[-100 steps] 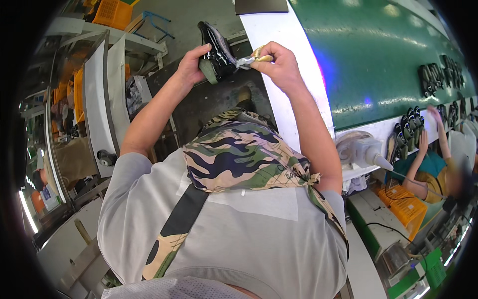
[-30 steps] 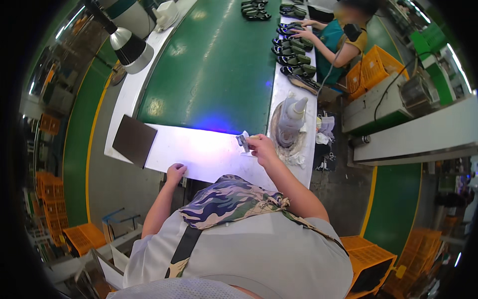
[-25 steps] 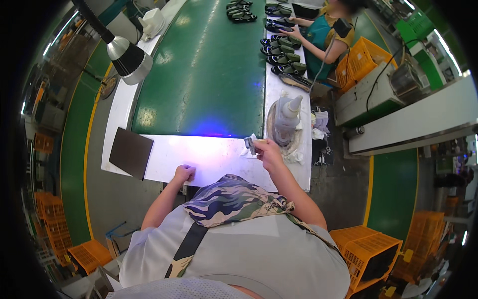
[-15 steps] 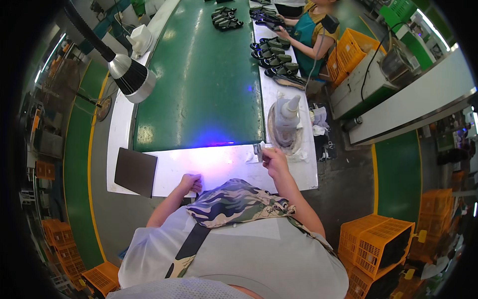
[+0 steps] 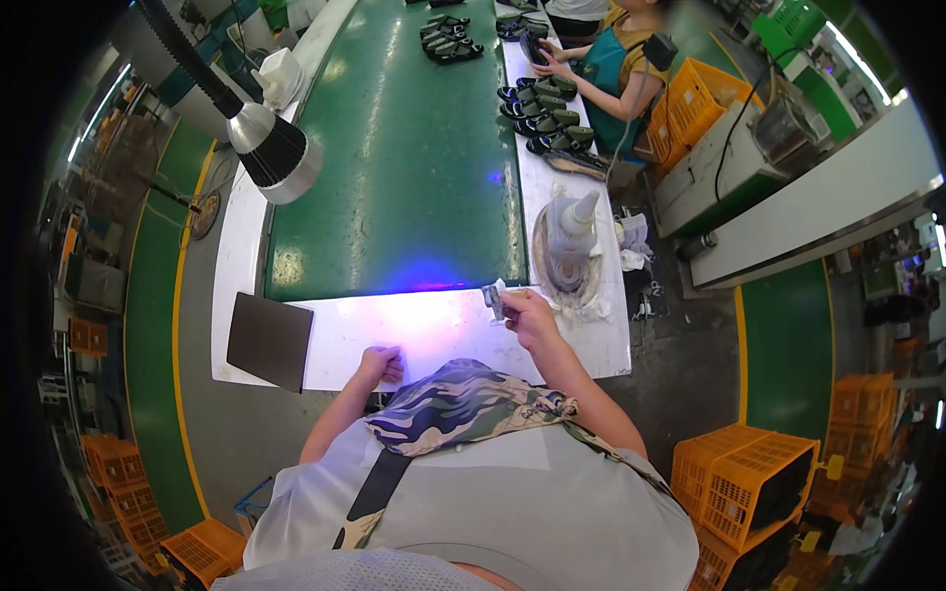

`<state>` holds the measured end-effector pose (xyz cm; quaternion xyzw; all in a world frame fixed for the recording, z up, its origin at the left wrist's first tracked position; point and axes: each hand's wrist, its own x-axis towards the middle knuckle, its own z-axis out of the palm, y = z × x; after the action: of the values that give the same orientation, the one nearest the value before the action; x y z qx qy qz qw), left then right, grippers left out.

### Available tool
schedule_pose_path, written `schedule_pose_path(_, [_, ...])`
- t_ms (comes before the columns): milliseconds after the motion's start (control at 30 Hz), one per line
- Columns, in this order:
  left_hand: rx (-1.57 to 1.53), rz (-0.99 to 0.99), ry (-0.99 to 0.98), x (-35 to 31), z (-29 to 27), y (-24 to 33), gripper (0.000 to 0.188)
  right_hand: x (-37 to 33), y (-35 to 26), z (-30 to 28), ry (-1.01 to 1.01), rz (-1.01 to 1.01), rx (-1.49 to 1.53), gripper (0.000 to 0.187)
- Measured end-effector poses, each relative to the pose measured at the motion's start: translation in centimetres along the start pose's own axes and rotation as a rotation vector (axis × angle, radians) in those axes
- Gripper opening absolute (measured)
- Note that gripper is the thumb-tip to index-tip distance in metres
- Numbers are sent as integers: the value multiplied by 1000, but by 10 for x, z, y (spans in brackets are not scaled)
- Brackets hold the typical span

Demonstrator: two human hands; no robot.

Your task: Apply adhesive or glue to the sole or upper of shoes using a small brush at an assembly station.

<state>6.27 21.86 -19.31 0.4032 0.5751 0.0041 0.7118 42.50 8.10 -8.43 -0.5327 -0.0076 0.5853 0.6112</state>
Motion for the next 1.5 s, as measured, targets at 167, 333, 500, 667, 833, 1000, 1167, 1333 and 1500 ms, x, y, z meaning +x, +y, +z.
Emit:
schedule_pose_path(167, [-14, 36, 51, 1, 3, -5, 32, 4, -2, -4, -21, 21, -14, 16])
schedule_pose_path(333, [-40, 46, 66, -1, 5, -5, 31, 2, -7, -4, -9, 32, -2, 17])
schedule_pose_path(500, [3, 45, 80, -5, 9, -2, 30, 1, -16, -8, -7, 18, -1, 13])
schedule_pose_path(667, [-8, 47, 90, -6, 10, -2, 29, 6, -20, -11, -3, 22, 23, 14])
schedule_pose_path(833, [21, 38, 128, -9, 16, 0, 30, 9, -19, -14, 5, 22, 30, 15])
schedule_pose_path(1000, [-17, 52, 134, -8, 14, -2, 31, 12, -19, -14, 4, 21, 28, 18])
schedule_pose_path(1167, [15, 56, 165, -7, 15, -3, 32, 16, -17, -18, -16, 32, 22, 18])
schedule_pose_path(1333, [27, 55, 156, -8, 15, -2, 31, 18, -14, -21, -19, 40, 24, 18])
schedule_pose_path(1500, [32, 54, 151, -8, 15, -2, 31, 12, -13, -17, 14, 30, 10, 17])
